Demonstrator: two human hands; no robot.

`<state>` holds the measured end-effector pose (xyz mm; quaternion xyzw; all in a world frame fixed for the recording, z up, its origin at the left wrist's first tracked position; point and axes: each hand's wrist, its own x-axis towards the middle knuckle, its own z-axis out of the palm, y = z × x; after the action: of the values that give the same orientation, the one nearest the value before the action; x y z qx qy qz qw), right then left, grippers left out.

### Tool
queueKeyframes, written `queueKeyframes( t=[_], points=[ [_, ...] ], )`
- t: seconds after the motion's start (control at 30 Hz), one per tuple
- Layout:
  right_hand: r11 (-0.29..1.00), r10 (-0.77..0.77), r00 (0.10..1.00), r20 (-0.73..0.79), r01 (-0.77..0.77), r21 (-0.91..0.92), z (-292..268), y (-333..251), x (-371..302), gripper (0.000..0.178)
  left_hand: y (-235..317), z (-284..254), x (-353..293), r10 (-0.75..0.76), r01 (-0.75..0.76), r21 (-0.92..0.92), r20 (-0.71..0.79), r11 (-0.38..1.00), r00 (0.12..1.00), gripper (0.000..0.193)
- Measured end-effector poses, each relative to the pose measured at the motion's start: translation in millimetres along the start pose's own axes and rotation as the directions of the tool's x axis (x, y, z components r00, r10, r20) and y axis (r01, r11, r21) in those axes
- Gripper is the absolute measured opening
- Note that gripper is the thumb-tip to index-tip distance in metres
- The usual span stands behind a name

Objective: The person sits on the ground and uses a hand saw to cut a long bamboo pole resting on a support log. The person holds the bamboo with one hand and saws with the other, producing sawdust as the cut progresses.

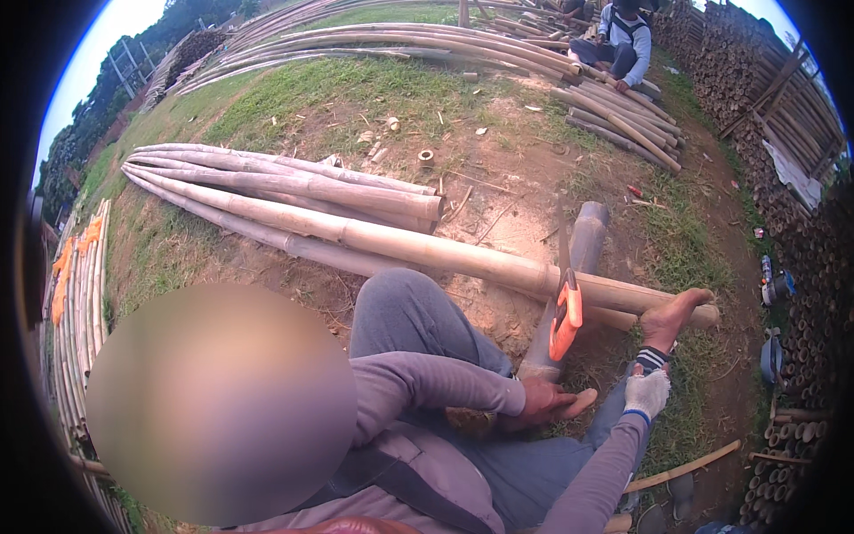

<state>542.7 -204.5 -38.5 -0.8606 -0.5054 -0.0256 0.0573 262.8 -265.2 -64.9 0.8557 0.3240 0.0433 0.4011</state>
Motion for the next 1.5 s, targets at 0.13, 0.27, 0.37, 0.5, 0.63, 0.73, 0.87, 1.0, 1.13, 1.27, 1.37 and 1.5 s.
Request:
queueKeyframes(
  t=[0.13,0.27,0.37,0.5,0.63,0.73,0.87,1.0,1.13,1.27,1.37,1.5],
  points=[
    [0.988,0.026,1.000,-0.004,-0.025,0.153,0.2,-3.1,9.8,0.070,-27.4,-9.5,-4.9,-0.008,0.005,0.061,0.051,0.998,0.999,0.065],
    [0.994,0.038,0.999,-0.014,-0.037,0.108,23.3,30.5,40.0,0.062,-37.7,-31.6,-15.9,0.005,-0.019,0.066,0.209,0.998,0.978,0.052],
    [0.973,0.060,0.996,0.066,-0.074,0.219,17.8,44.5,59.6,0.064,-54.8,-63.1,-42.4,0.030,-0.077,0.164,0.273,0.983,0.961,0.041],
    [0.958,0.021,0.998,0.059,-0.037,0.286,37.7,67.8,63.8,0.064,-81.1,-147.4,-82.6,-0.048,0.001,0.338,0.133,0.941,0.990,0.037],
    [0.990,-0.005,0.994,-0.106,0.020,0.138,9.0,12.9,42.7,0.058,-132.0,-202.6,-99.2,-0.171,0.259,0.223,-0.351,0.940,0.921,0.051],
    [0.887,-0.085,0.938,-0.337,0.225,0.403,-5.3,-23.1,5.9,0.050,-143.3,-234.6,-78.3,-0.222,0.376,0.343,-0.412,0.861,0.884,0.086],
    [0.527,-0.368,0.896,-0.248,0.420,0.739,-40.8,-118.5,-90.7,0.051,-171.7,-226.3,-33.3,-0.296,0.413,0.410,-0.318,0.813,0.900,0.105],
    [0.601,-0.359,0.923,-0.142,0.345,0.721,-20.2,-177.6,-120.2,0.052,-184.0,-210.3,-25.1,-0.449,0.505,0.368,-0.230,0.781,0.863,0.090],
    [0.504,-0.278,0.928,-0.247,0.360,0.785,-14.4,-185.2,-112.3,0.044,-190.0,-204.8,-14.5,-0.440,0.491,0.366,-0.218,0.791,0.871,0.084],
    [0.362,-0.318,0.937,-0.144,0.261,0.895,15.1,-173.9,-98.4,0.043,-194.6,-203.4,-13.6,-0.395,0.461,0.387,-0.240,0.799,0.887,0.081],
    [0.350,-0.354,0.921,-0.161,0.290,0.891,26.2,-183.5,-92.4,0.042,-199.6,-205.1,-22.5,-0.458,0.517,0.373,-0.240,0.770,0.856,0.080],
    [0.373,-0.332,0.939,-0.088,0.216,0.902,25.7,-182.4,-92.2,0.041,-197.0,-200.1,-23.1,-0.385,0.477,0.394,-0.292,0.785,0.875,0.080]
  ],
)
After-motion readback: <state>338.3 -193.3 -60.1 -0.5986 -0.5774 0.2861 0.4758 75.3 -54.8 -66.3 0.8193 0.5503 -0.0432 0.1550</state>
